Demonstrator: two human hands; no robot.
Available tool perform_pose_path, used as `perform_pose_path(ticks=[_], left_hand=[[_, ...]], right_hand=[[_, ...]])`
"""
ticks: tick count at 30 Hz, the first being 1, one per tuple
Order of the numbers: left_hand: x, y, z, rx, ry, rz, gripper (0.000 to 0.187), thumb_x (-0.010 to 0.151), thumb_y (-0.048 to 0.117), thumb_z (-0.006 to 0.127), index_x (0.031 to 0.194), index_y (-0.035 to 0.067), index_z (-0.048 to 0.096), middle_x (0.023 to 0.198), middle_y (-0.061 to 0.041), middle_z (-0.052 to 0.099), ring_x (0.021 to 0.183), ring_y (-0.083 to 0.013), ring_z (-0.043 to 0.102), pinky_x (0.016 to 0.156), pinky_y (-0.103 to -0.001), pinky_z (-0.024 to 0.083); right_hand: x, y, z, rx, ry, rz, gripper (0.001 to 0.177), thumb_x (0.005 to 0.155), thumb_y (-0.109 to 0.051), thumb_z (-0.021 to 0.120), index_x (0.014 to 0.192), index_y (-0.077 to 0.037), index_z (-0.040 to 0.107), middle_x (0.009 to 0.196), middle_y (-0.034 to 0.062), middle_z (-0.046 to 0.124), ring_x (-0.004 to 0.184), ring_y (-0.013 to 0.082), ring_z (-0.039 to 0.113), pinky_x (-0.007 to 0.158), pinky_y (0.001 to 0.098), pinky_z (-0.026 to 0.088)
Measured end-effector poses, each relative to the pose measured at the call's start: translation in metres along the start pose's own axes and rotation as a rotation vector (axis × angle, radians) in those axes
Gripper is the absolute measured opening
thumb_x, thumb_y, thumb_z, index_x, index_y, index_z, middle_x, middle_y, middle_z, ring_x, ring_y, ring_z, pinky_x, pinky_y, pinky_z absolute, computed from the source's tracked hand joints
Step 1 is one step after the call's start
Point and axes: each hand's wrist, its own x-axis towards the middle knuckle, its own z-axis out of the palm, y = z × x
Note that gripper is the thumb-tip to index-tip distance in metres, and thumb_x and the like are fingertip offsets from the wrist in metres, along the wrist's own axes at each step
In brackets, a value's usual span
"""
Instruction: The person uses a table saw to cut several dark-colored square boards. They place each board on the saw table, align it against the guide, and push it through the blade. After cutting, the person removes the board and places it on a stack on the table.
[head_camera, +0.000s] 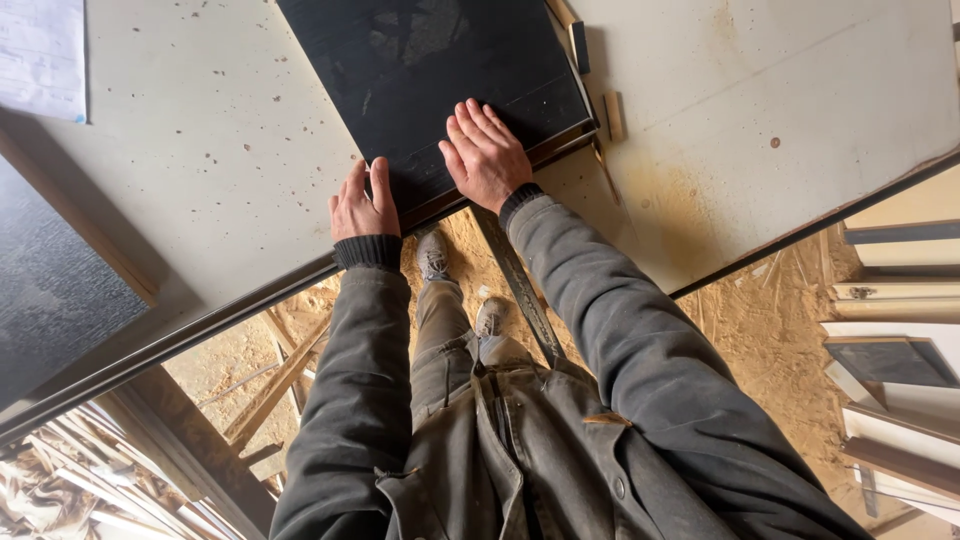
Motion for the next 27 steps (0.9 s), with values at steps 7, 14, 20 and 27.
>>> perform_pose_path(ticks=[7, 14, 20, 27], left_hand=[[0.002, -0.009, 0.006, -0.095, 0.019, 0.049, 0.071, 0.102, 0.063, 0.044, 0.138, 0.005, 0.063, 0.135, -0.017, 0.066, 0.125, -0.0350, 0.060, 0.107, -0.043, 0.044], [0.007, -0.014, 0.010, -0.171, -0.010, 0.048, 0.068, 0.102, 0.060, 0.047, 0.139, 0.004, 0.062, 0.136, -0.020, 0.065, 0.126, -0.0365, 0.061, 0.105, -0.043, 0.047], [0.010, -0.016, 0.011, -0.152, -0.020, 0.054, 0.067, 0.102, 0.059, 0.048, 0.138, 0.003, 0.061, 0.135, -0.020, 0.065, 0.124, -0.0370, 0.062, 0.105, -0.044, 0.048], [0.013, -0.013, 0.007, -0.132, -0.072, 0.027, 0.065, 0.105, 0.056, 0.045, 0.140, 0.003, 0.059, 0.136, -0.021, 0.063, 0.124, -0.0379, 0.060, 0.104, -0.045, 0.047]], right_hand=[[0.000, -0.005, -0.007, 0.008, 0.008, 0.010, 0.039, 0.108, -0.029, 0.059, 0.127, 0.003, 0.072, 0.135, 0.0226, 0.068, 0.136, 0.0342, 0.058, 0.120, 0.0464, 0.040], [0.007, -0.007, -0.016, 0.032, -0.024, 0.000, 0.038, 0.105, -0.027, 0.063, 0.127, 0.004, 0.072, 0.136, 0.0215, 0.067, 0.136, 0.0339, 0.058, 0.120, 0.0461, 0.041], [0.013, -0.011, -0.023, 0.045, -0.037, 0.020, 0.038, 0.103, -0.026, 0.067, 0.126, 0.003, 0.072, 0.135, 0.0209, 0.068, 0.135, 0.0337, 0.059, 0.119, 0.0467, 0.042], [0.027, -0.015, -0.037, 0.042, -0.056, 0.023, 0.038, 0.102, -0.026, 0.067, 0.124, 0.004, 0.073, 0.134, 0.0216, 0.068, 0.134, 0.0340, 0.060, 0.118, 0.0462, 0.043]])
